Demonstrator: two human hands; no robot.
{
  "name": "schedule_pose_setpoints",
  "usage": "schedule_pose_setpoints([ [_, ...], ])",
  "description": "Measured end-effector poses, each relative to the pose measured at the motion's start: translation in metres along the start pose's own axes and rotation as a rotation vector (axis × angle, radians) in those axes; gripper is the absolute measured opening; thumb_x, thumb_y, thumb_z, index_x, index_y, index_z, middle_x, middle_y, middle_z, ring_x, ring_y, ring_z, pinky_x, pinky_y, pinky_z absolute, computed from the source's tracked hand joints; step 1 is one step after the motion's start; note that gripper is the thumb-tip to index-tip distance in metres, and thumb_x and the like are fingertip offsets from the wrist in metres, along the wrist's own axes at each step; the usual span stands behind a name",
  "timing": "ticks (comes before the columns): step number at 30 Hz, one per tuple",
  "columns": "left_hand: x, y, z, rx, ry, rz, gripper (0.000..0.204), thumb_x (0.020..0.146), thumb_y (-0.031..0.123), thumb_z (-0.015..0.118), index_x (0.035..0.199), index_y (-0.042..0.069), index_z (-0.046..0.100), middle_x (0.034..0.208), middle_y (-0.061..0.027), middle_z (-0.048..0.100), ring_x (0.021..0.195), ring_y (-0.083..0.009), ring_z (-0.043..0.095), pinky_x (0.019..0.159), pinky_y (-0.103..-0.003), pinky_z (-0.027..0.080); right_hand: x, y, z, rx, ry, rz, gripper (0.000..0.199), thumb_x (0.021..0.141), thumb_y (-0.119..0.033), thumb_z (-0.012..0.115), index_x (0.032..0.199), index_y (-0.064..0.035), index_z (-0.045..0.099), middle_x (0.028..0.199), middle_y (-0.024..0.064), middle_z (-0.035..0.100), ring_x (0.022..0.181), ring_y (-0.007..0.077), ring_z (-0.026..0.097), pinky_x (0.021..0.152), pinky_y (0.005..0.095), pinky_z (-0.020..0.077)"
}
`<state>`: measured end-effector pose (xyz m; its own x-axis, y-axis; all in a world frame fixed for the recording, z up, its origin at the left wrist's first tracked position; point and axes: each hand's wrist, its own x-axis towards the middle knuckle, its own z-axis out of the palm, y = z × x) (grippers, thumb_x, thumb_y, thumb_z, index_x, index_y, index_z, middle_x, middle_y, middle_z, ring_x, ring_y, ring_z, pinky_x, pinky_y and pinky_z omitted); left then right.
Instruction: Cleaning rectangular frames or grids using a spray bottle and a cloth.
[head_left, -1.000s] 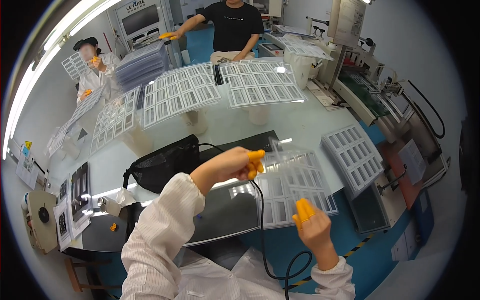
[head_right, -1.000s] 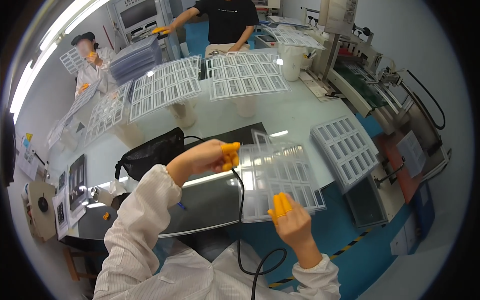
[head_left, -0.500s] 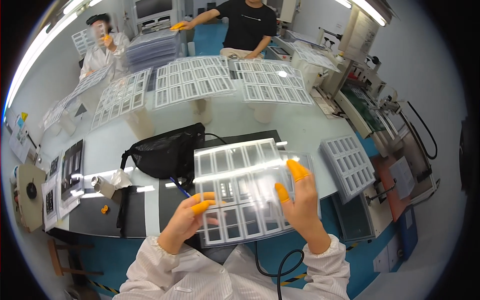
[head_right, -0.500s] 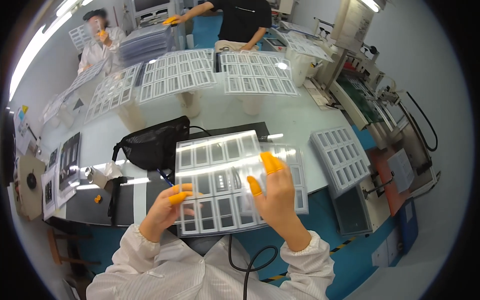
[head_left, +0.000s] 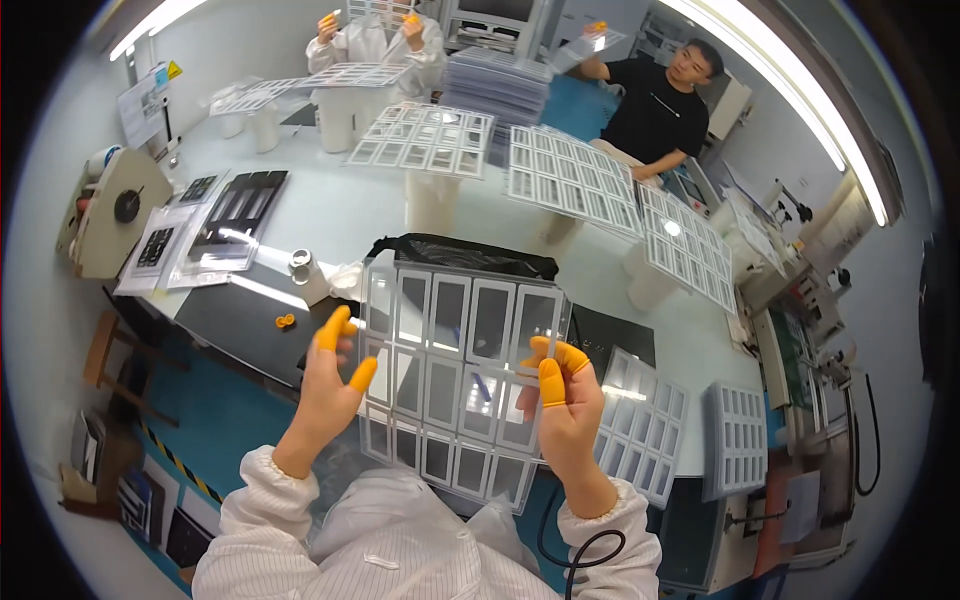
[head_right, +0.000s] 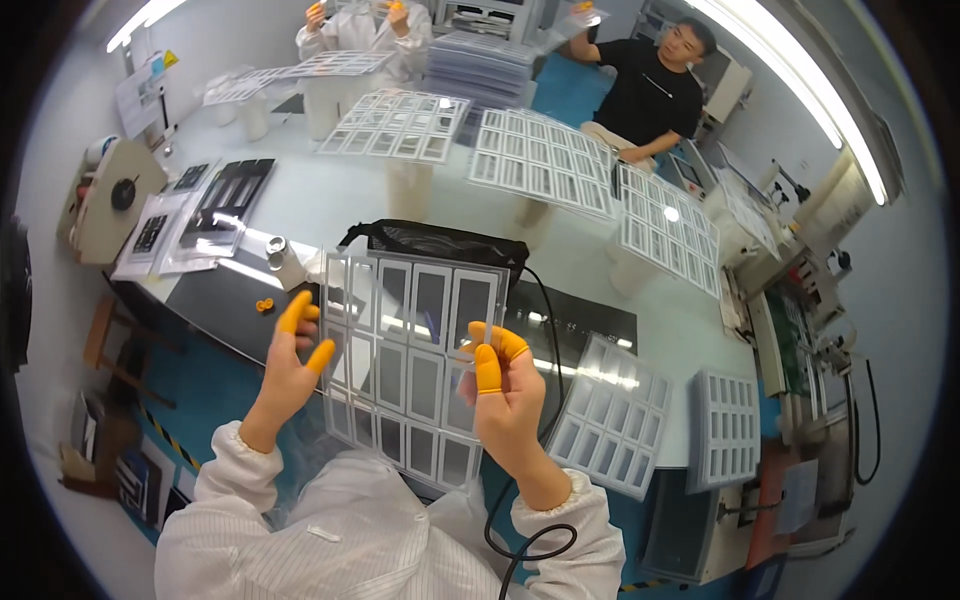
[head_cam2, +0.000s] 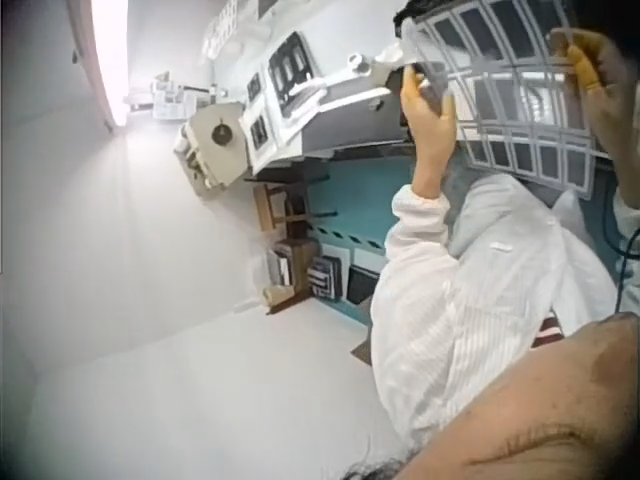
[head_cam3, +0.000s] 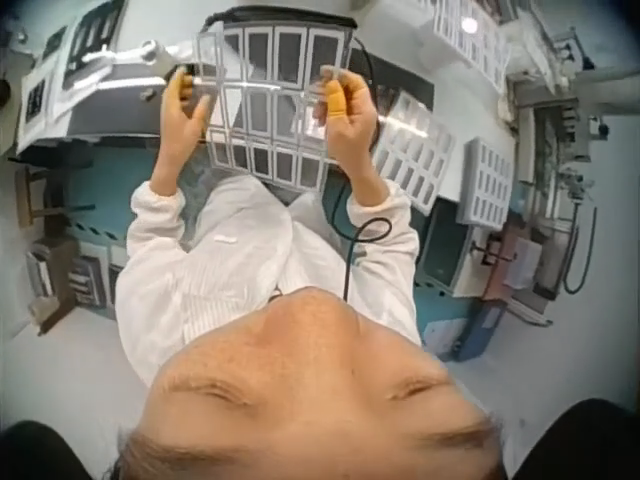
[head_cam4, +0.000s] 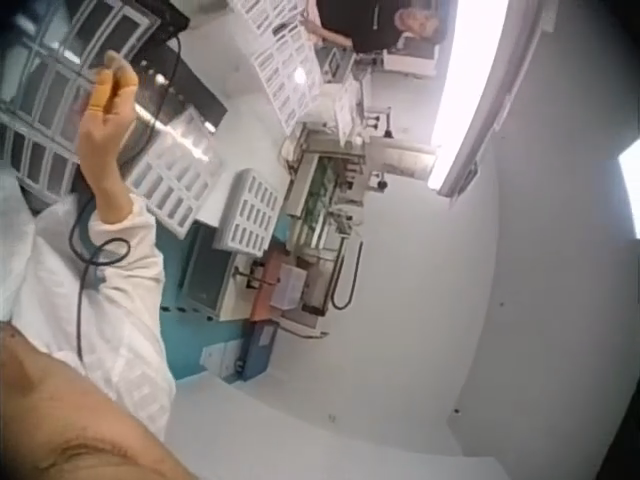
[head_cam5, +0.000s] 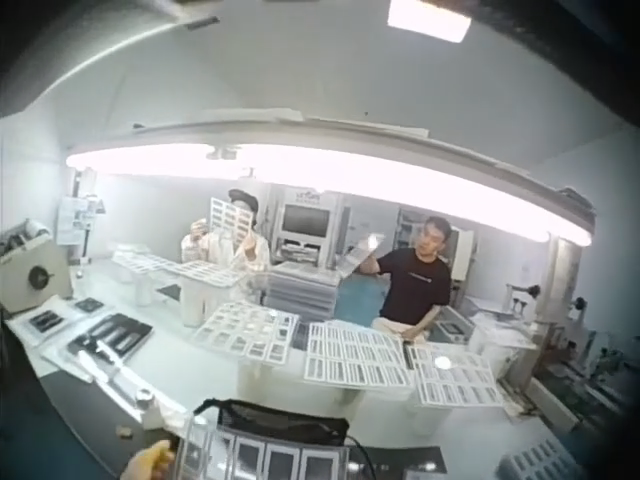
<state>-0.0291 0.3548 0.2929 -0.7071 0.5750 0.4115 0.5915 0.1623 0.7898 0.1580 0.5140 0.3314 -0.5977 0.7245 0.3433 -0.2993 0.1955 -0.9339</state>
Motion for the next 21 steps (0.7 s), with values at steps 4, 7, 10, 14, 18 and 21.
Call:
schedule_pose_setpoints([
  [4, 0.019, 0.056, -0.008, 0.177, 0.11, 0.475, 0.032, 0.075, 0.006, 0.059, 0.106, 0.0, 0.053, 0.102, -0.0138, 0.048, 0.094, -0.0285, 0.044, 0.082, -0.036, 0.037, -0.014, 0.002, 0.026, -0.115, -0.064, -0.015, 0.02, 0.087, -0.005, 0.046, 0.104, 0.0038, 0.05, 0.079, 0.0054, 0.059, 0.053, 0.0021, 0.043, 0.049, 0.0142, 0.0362],
  [7, 0.021, 0.076, 0.01, 0.181, 0.103, 0.558, 0.033, 0.071, 0.006, 0.063, 0.103, -0.001, 0.055, 0.104, -0.0135, 0.049, 0.096, -0.03, 0.044, 0.082, -0.039, 0.036, -0.024, 0.004, 0.042, -0.145, -0.116, 0.003, 0.02, 0.087, -0.005, 0.046, 0.104, 0.005, 0.051, 0.074, 0.0055, 0.059, 0.051, 0.0022, 0.045, 0.048, 0.0145, 0.0375],
  [10, 0.022, 0.073, 0.018, 0.236, 0.116, 0.634, 0.036, 0.066, 0.006, 0.066, 0.101, -0.001, 0.058, 0.102, -0.0135, 0.051, 0.096, -0.0299, 0.045, 0.081, -0.038, 0.036, -0.032, 0.007, 0.047, -0.192, -0.122, 0.012, 0.021, 0.086, -0.005, 0.049, 0.104, 0.0058, 0.05, 0.071, 0.0047, 0.058, 0.051, 0.0038, 0.049, 0.047, 0.0152, 0.0386],
  [14, 0.005, 0.06, 0.023, 0.383, 0.054, 0.746, 0.034, 0.062, 0.01, 0.07, 0.091, -0.005, 0.062, 0.09, -0.0149, 0.057, 0.09, -0.0262, 0.048, 0.073, -0.035, 0.038, -0.041, 0.006, 0.045, -0.251, -0.131, 0.023, 0.019, 0.088, -0.006, 0.045, 0.103, 0.0054, 0.05, 0.076, 0.0047, 0.057, 0.051, 0.0036, 0.049, 0.047, 0.0142, 0.0383],
  [18, 0.013, 0.052, 0.017, 0.297, 0.023, 0.788, 0.03, 0.059, 0.01, 0.07, 0.083, -0.006, 0.063, 0.083, -0.0127, 0.059, 0.079, -0.0216, 0.05, 0.066, -0.033, 0.038, -0.043, 0.007, 0.043, -0.246, -0.12, 0.095, 0.019, 0.085, -0.005, 0.048, 0.101, 0.0058, 0.051, 0.069, 0.0054, 0.058, 0.05, 0.0062, 0.052, 0.046, 0.0156, 0.0392],
  [21, 0.033, 0.056, 0.013, 0.295, 0.042, 0.824, 0.027, 0.057, 0.01, 0.071, 0.079, -0.003, 0.064, 0.077, -0.0111, 0.058, 0.074, -0.0205, 0.049, 0.064, -0.031, 0.039, -0.044, 0.009, 0.043, -0.283, -0.133, 0.077, 0.019, 0.084, -0.003, 0.05, 0.101, 0.0064, 0.051, 0.073, 0.0069, 0.06, 0.05, 0.0068, 0.053, 0.046, 0.0166, 0.0412],
])
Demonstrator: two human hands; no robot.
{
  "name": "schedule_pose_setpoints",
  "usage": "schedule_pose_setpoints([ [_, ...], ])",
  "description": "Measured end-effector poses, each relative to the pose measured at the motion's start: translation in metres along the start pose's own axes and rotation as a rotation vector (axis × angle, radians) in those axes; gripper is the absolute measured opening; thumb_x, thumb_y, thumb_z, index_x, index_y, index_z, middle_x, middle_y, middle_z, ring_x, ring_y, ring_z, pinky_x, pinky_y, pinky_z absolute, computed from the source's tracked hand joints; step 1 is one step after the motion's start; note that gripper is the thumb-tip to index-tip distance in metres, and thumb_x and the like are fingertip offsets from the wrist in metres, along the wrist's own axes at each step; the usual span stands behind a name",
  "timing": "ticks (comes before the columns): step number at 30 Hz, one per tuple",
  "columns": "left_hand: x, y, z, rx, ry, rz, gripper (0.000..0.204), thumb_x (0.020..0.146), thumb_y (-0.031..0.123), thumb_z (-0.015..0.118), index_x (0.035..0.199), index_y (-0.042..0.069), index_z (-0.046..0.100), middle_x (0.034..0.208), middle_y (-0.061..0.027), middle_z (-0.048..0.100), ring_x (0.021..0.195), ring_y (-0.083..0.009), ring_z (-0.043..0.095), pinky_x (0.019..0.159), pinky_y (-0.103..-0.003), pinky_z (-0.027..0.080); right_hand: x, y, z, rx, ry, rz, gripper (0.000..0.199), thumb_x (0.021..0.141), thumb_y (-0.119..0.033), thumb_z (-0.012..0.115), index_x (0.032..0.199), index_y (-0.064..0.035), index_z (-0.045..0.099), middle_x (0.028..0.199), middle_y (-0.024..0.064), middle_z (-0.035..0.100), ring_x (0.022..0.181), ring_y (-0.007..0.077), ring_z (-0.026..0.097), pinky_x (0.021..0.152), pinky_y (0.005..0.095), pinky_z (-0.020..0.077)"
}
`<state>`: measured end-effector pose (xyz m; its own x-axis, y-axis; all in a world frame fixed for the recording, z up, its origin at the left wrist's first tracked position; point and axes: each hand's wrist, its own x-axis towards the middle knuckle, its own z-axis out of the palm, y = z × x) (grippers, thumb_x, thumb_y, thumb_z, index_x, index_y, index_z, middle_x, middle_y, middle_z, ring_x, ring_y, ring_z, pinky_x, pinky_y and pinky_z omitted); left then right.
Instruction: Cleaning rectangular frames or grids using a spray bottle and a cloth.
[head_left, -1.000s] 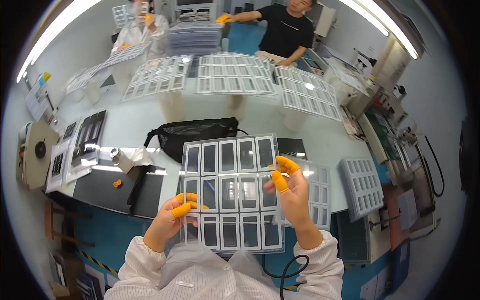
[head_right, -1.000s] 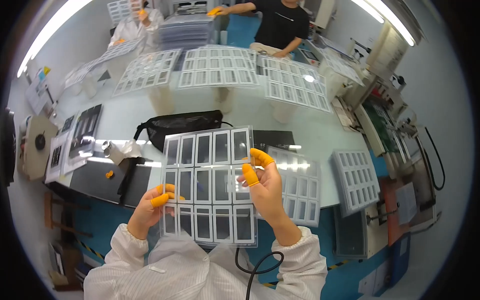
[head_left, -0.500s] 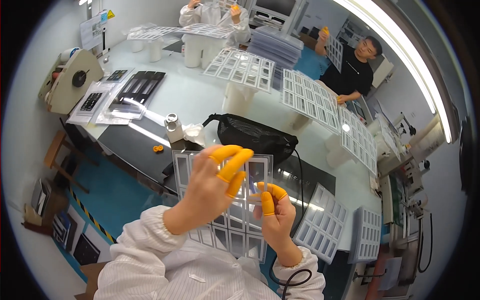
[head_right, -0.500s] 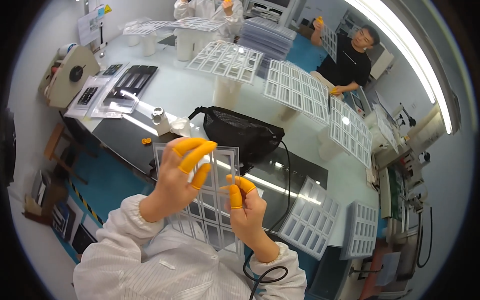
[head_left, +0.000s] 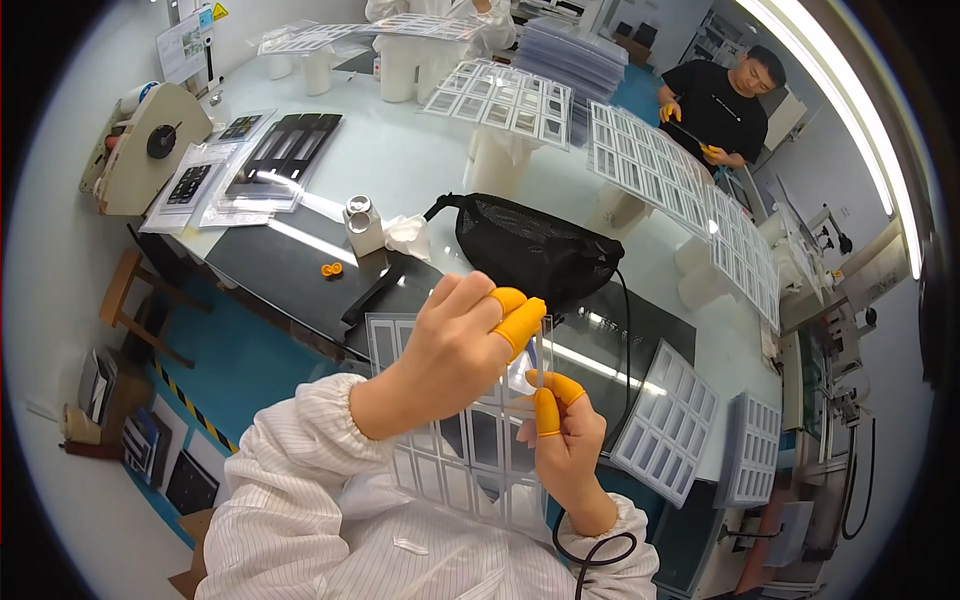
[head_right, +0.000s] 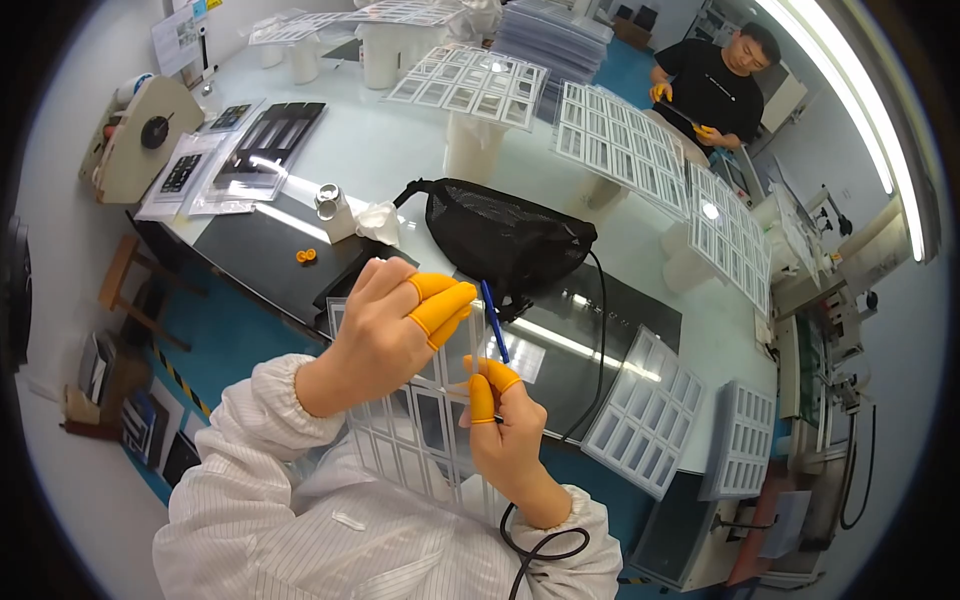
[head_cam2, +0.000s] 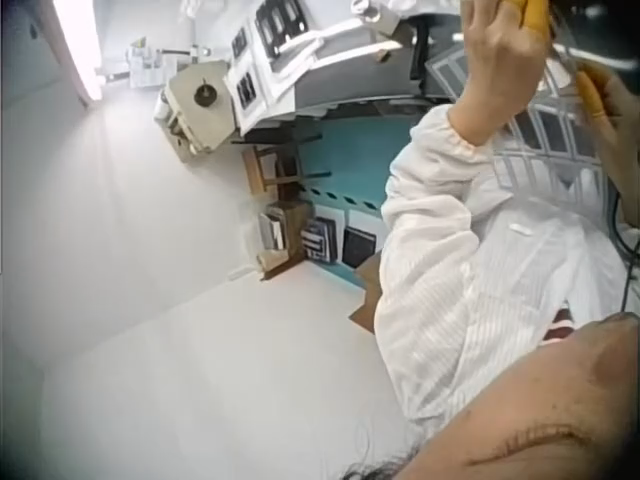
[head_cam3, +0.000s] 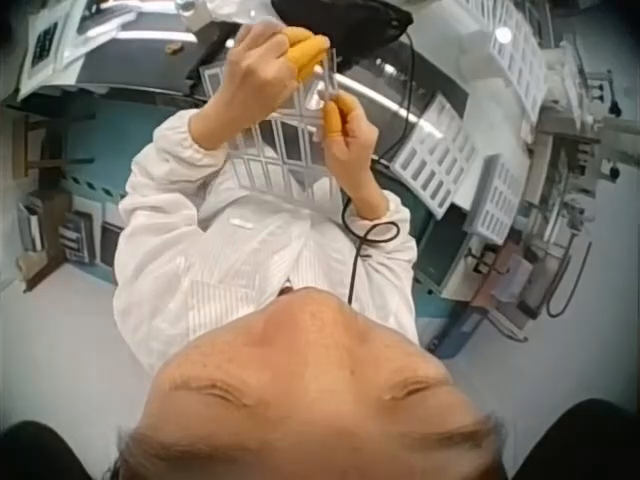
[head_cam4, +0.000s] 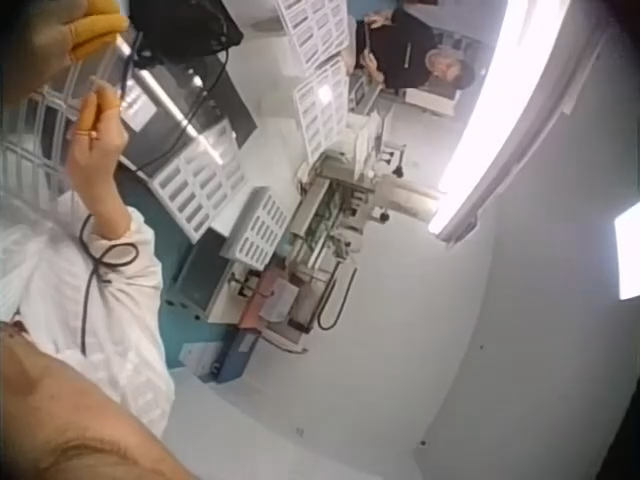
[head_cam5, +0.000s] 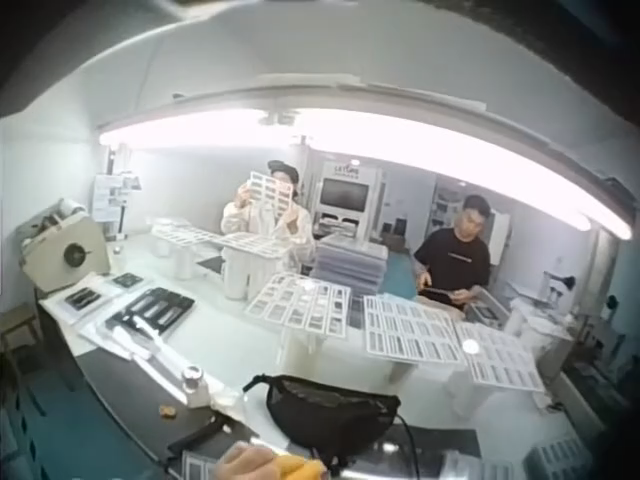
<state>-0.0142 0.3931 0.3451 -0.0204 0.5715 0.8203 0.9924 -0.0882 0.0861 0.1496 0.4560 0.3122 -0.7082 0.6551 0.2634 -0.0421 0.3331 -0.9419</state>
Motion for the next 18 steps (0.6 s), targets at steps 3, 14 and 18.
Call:
schedule_pose_setpoints([
  [3, 0.009, -0.006, -0.004, 0.006, -0.046, 0.101, 0.02, 0.057, 0.01, 0.071, 0.072, 0.0, 0.063, 0.074, -0.0094, 0.055, 0.075, -0.0205, 0.048, 0.066, -0.03, 0.041, 0.0, -0.001, 0.0, -0.093, -0.001, -0.101, 0.019, 0.086, -0.004, 0.047, 0.103, 0.0053, 0.051, 0.076, 0.0052, 0.059, 0.051, 0.0045, 0.051, 0.046, 0.0147, 0.0397],
  [14, -0.077, 0.017, 0.015, -0.401, -0.157, -0.19, 0.025, 0.054, 0.005, 0.064, 0.075, 0.003, 0.05, 0.077, -0.0137, 0.048, 0.072, -0.0301, 0.047, 0.062, -0.035, 0.04, -0.003, 0.027, 0.003, -0.068, -0.029, 0.013, 0.017, 0.087, -0.009, 0.048, 0.099, 0.0028, 0.051, 0.073, 0.0057, 0.058, 0.05, 0.0042, 0.05, 0.044, 0.0154, 0.0389],
  [18, -0.111, 0.044, 0.006, -0.395, -0.182, -0.309, 0.016, 0.059, 0.007, 0.065, 0.066, 0.003, 0.051, 0.065, -0.0124, 0.047, 0.061, -0.0272, 0.046, 0.052, -0.033, 0.038, 0.004, 0.028, 0.0, 0.002, -0.063, 0.121, 0.016, 0.086, -0.008, 0.049, 0.097, 0.0026, 0.052, 0.071, 0.0048, 0.058, 0.053, 0.0046, 0.051, 0.048, 0.0155, 0.0411],
])
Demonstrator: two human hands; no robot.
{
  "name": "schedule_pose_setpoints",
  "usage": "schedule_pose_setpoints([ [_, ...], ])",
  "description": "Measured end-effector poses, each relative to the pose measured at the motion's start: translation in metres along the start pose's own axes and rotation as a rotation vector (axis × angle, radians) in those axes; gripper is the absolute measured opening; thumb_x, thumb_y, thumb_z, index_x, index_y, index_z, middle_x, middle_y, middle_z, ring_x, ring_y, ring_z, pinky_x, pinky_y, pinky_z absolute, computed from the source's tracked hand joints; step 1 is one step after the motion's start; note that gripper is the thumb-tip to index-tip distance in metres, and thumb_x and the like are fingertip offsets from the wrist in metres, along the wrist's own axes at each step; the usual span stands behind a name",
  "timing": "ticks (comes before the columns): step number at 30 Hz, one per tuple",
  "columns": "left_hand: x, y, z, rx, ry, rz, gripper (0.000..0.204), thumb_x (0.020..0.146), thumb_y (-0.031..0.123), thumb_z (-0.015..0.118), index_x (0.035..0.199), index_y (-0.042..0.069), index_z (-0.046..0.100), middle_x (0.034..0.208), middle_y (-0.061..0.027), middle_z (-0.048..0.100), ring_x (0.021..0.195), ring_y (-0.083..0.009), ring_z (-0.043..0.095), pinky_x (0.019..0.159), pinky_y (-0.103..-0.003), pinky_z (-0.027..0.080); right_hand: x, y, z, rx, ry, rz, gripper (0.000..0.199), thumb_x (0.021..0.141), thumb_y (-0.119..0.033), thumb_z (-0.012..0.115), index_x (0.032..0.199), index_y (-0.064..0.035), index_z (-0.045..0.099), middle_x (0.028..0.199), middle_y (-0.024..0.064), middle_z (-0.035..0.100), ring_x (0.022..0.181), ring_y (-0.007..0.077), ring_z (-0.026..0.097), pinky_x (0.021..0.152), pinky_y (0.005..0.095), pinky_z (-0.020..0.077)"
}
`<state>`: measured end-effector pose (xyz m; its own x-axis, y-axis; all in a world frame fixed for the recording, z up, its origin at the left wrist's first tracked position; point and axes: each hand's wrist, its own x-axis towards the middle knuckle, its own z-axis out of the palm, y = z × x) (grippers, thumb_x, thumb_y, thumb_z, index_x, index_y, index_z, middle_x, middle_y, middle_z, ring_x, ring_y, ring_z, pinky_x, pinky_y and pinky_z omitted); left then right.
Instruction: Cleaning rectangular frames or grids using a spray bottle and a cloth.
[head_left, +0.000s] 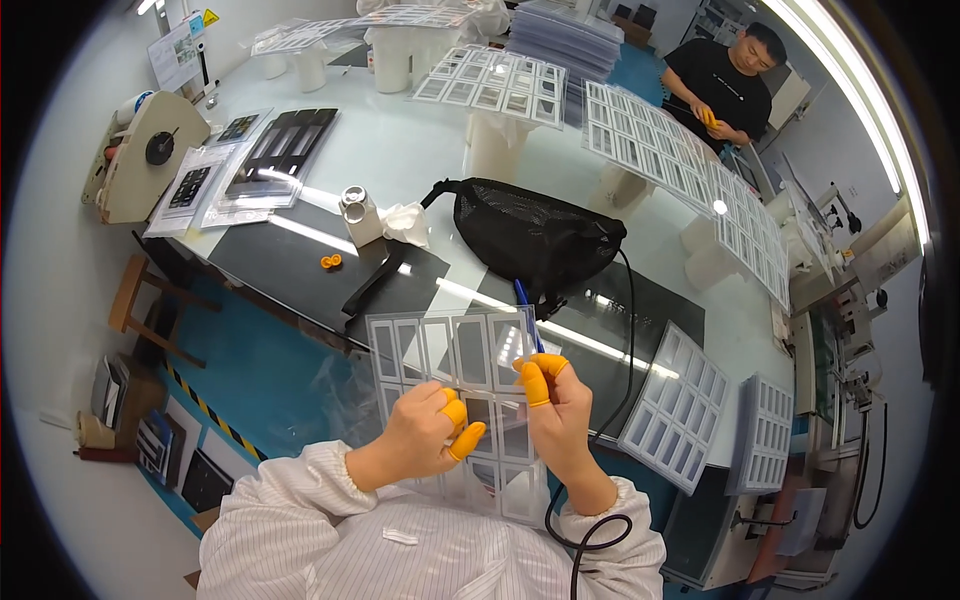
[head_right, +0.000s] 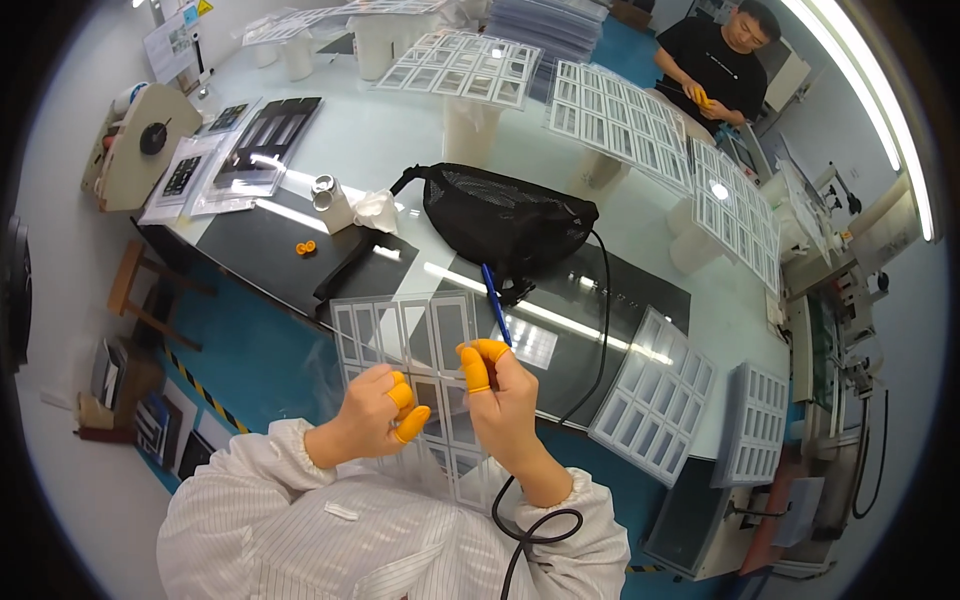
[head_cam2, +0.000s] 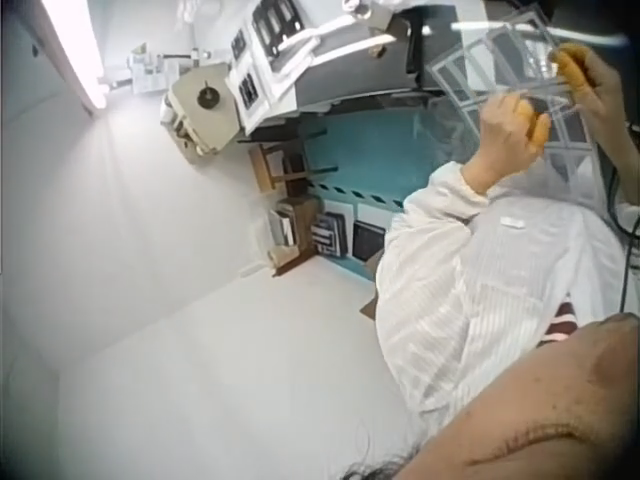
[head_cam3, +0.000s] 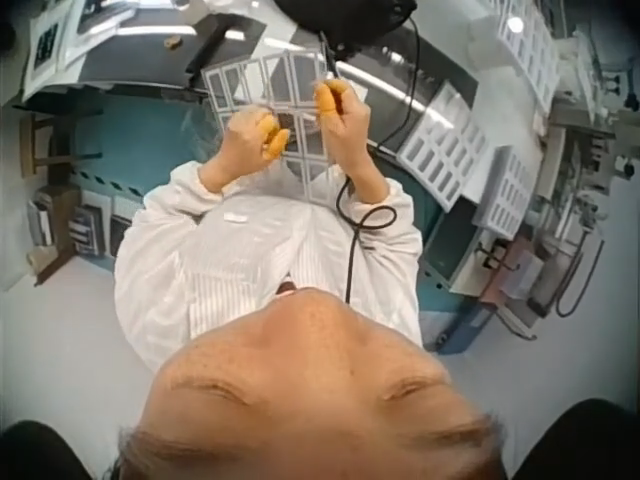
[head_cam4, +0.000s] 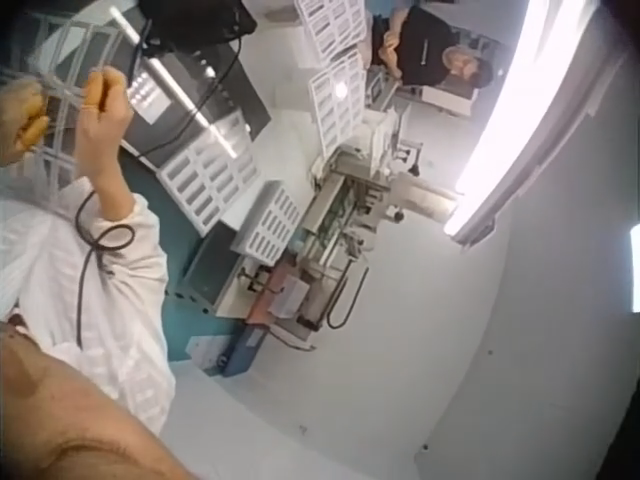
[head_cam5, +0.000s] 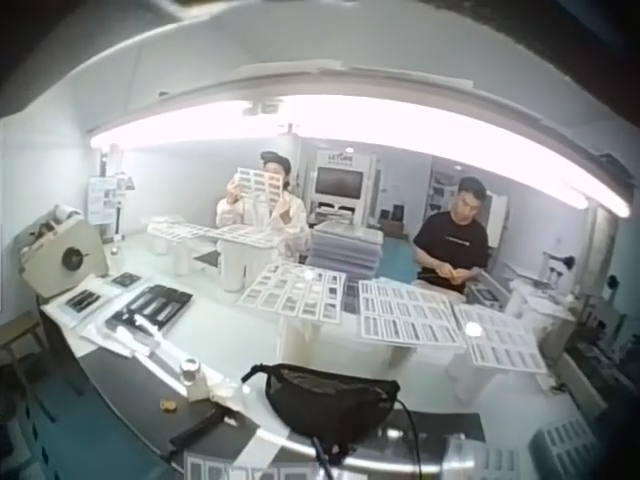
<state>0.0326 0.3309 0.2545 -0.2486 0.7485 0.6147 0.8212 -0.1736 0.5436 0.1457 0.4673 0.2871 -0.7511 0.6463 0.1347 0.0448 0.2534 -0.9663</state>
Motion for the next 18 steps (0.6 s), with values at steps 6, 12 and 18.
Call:
schedule_pose_setpoints([
  [6, -0.059, 0.027, -0.044, 0.051, -0.352, -0.27, 0.028, 0.072, 0.016, 0.06, 0.048, 0.004, 0.051, 0.046, -0.0083, 0.045, 0.044, -0.0247, 0.045, 0.043, -0.035, 0.037, 0.001, -0.002, 0.006, 0.013, 0.124, -0.121, 0.011, 0.083, -0.003, 0.052, 0.088, 0.0045, 0.057, 0.073, 0.0062, 0.059, 0.06, 0.0077, 0.055, 0.054, 0.0176, 0.0451],
  [12, -0.105, 0.026, -0.068, 0.093, -0.659, -0.405, 0.032, 0.075, 0.022, 0.055, 0.048, 0.003, 0.053, 0.047, -0.0114, 0.05, 0.044, -0.0271, 0.049, 0.042, -0.037, 0.038, 0.039, -0.002, 0.0, 0.22, 0.272, -0.109, 0.01, 0.085, -0.004, 0.05, 0.087, 0.003, 0.057, 0.076, 0.0063, 0.059, 0.059, 0.0063, 0.052, 0.05, 0.0178, 0.0437],
  [18, -0.2, -0.057, -0.074, 0.705, -0.615, -0.328, 0.026, 0.071, 0.02, 0.055, 0.051, 0.003, 0.056, 0.05, -0.0114, 0.053, 0.05, -0.026, 0.053, 0.047, -0.035, 0.041, 0.06, -0.036, -0.004, 0.34, 0.316, -0.232, 0.012, 0.085, -0.003, 0.047, 0.089, 0.0015, 0.057, 0.08, 0.0061, 0.059, 0.059, 0.0075, 0.052, 0.049, 0.0186, 0.0434],
])
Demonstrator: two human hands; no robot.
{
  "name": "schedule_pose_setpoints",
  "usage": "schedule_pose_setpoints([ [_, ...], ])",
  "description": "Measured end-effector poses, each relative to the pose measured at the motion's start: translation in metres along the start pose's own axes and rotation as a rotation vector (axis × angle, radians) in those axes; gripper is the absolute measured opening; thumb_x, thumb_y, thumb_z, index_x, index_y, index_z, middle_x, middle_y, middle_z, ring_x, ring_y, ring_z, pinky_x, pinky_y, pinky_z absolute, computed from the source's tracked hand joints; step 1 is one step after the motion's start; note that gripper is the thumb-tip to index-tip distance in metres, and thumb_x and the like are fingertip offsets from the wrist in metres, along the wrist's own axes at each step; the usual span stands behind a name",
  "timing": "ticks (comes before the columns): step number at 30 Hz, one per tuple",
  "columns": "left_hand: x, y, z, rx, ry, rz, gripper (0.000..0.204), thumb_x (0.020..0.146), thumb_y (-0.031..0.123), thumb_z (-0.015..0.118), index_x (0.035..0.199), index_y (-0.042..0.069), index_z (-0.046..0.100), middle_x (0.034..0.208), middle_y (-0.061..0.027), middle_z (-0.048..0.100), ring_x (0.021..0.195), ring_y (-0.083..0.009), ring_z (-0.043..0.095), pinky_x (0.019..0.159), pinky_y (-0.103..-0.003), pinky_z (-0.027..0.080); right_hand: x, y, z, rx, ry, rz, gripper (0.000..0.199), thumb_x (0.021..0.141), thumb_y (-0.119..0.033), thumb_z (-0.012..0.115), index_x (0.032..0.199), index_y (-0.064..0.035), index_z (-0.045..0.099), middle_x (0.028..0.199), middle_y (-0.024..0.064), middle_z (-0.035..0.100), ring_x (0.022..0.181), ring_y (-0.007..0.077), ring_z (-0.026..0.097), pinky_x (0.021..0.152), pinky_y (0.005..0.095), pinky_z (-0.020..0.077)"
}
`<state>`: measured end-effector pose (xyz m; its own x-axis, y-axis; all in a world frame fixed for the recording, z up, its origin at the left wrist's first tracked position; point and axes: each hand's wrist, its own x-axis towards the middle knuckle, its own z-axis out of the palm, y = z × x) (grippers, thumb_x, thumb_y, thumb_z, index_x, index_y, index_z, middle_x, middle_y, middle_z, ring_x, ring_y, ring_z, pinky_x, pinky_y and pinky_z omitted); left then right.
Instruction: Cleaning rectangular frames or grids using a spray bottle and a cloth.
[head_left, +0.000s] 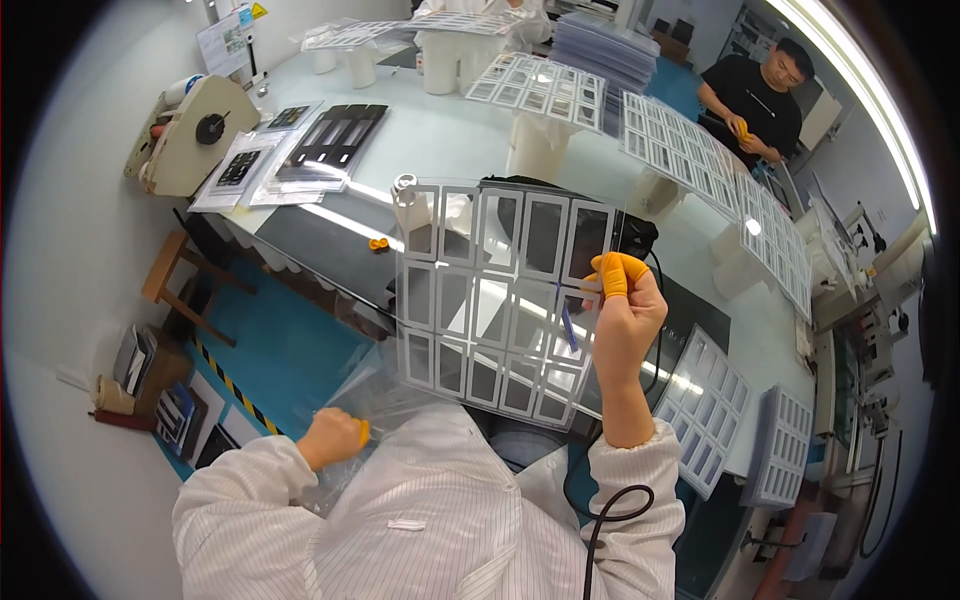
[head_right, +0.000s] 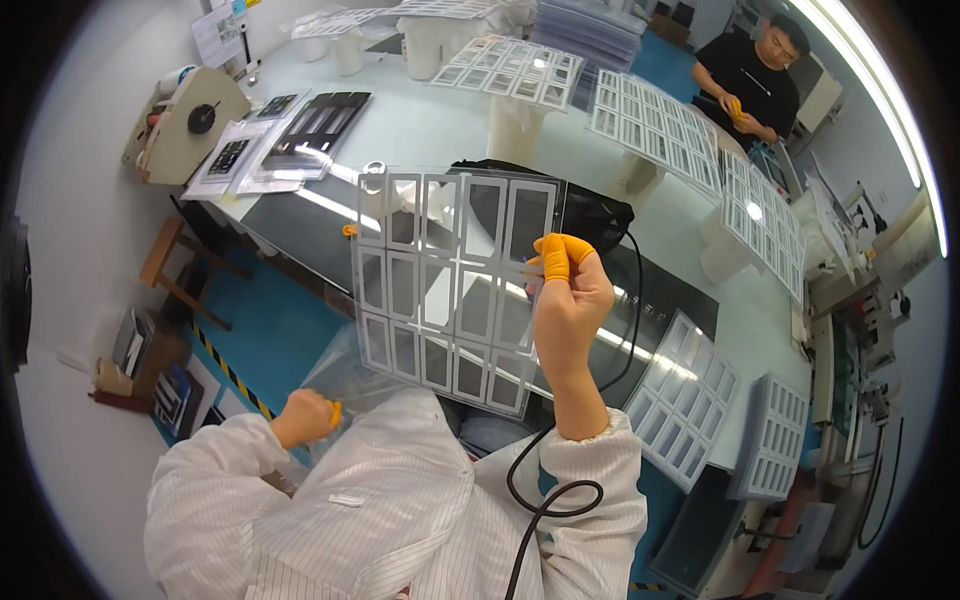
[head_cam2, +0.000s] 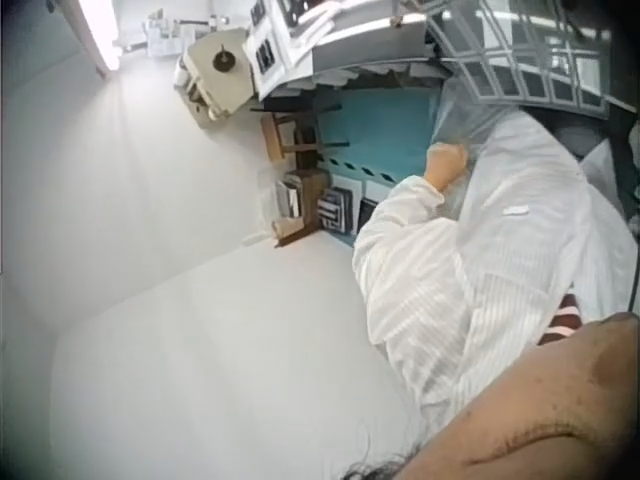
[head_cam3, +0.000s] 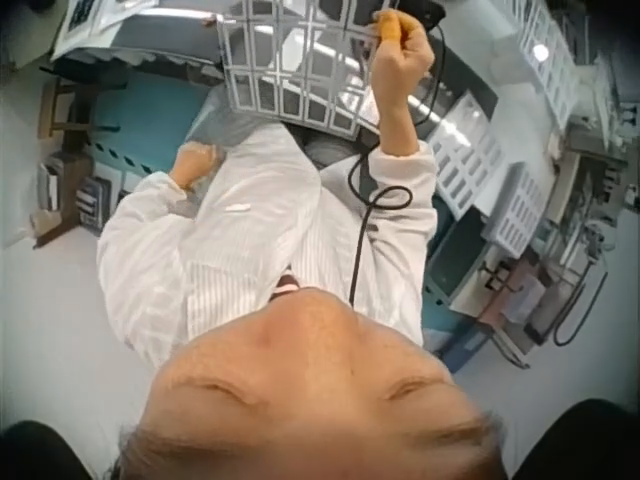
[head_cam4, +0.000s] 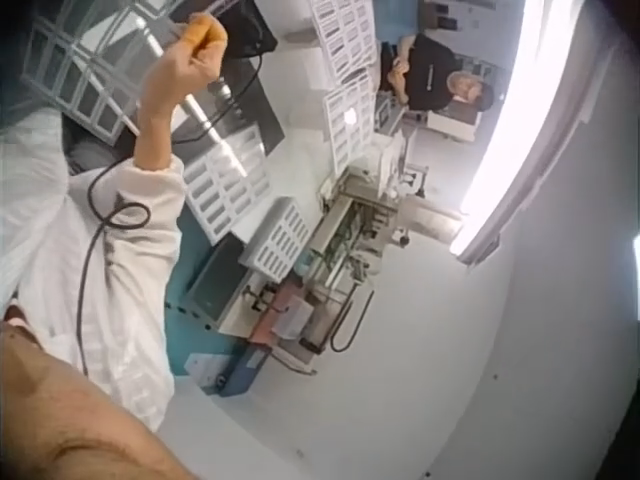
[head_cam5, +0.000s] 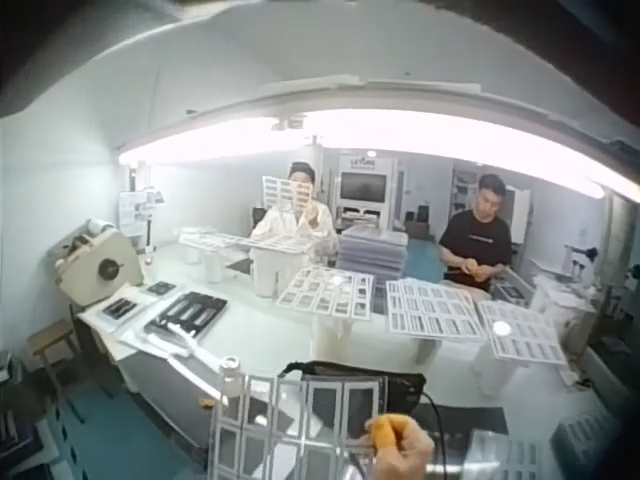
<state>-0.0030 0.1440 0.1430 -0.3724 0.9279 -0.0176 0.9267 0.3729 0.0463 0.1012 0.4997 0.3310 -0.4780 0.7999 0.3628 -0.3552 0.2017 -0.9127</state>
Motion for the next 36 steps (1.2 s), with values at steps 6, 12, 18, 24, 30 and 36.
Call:
schedule_pose_setpoints([
  [6, -0.043, -0.043, 0.049, -0.174, -0.671, -0.34, 0.02, 0.069, 0.02, 0.053, 0.064, 0.004, 0.062, 0.061, -0.0141, 0.059, 0.059, -0.0286, 0.058, 0.057, -0.04, 0.046, 0.038, -0.015, -0.035, 0.205, 0.167, 0.038, 0.013, 0.086, -0.009, 0.048, 0.089, 0.0006, 0.056, 0.079, 0.0066, 0.058, 0.055, 0.0084, 0.048, 0.045, 0.0193, 0.0382],
  [12, 0.029, 0.007, -0.073, -0.43, -0.401, -0.08, 0.024, 0.076, 0.021, 0.052, 0.071, 0.0, 0.062, 0.066, -0.0156, 0.059, 0.057, -0.0295, 0.056, 0.055, -0.038, 0.044, 0.057, -0.023, -0.061, 0.372, 0.137, 0.205, 0.018, 0.086, -0.011, 0.048, 0.096, 0.0024, 0.055, 0.076, 0.004, 0.054, 0.054, 0.0092, 0.043, 0.047, 0.0181, 0.0372],
  [18, 0.109, 0.014, -0.202, -1.533, 0.272, -0.107, 0.021, 0.087, 0.017, 0.046, 0.085, -0.001, 0.057, 0.069, -0.0045, 0.057, 0.055, -0.008, 0.049, 0.05, -0.018, 0.04, 0.049, -0.028, -0.056, 0.412, 0.135, 0.279, 0.019, 0.087, -0.01, 0.046, 0.096, 0.0031, 0.056, 0.074, 0.0039, 0.053, 0.053, 0.0094, 0.044, 0.044, 0.0177, 0.0374],
  [24, 0.146, 0.049, -0.219, -1.691, 0.45, -0.025, 0.02, 0.085, 0.016, 0.055, 0.092, -0.003, 0.057, 0.065, -0.001, 0.054, 0.05, -0.004, 0.045, 0.047, -0.014, 0.036, 0.047, -0.031, -0.054, 0.341, 0.161, 0.291, 0.019, 0.087, -0.017, 0.048, 0.089, 0.001, 0.055, 0.072, 0.0035, 0.052, 0.052, 0.0104, 0.045, 0.046, 0.0198, 0.0374],
  [30, 0.154, 0.071, -0.22, -1.36, 0.816, 0.16, 0.015, 0.078, 0.006, 0.062, 0.087, -0.005, 0.059, 0.065, -0.0037, 0.056, 0.048, -0.008, 0.046, 0.044, -0.016, 0.036, 0.065, -0.054, -0.057, -0.397, 0.025, -0.171, 0.024, 0.087, -0.015, 0.049, 0.103, 0.0014, 0.053, 0.092, 0.0085, 0.058, 0.071, 0.0121, 0.053, 0.065, 0.0221, 0.0423],
  [36, 0.163, 0.097, -0.23, -0.597, 1.099, 0.274, 0.017, 0.065, 0.001, 0.067, 0.079, -0.005, 0.059, 0.054, -0.0073, 0.046, 0.041, -0.0181, 0.047, 0.039, -0.024, 0.038, 0.032, -0.123, 0.046, -0.89, -0.206, -0.966, 0.025, 0.073, -0.015, 0.067, 0.077, -0.0007, 0.047, 0.072, 0.0072, 0.048, 0.068, 0.0195, 0.042, 0.063, 0.0313, 0.0347],
])
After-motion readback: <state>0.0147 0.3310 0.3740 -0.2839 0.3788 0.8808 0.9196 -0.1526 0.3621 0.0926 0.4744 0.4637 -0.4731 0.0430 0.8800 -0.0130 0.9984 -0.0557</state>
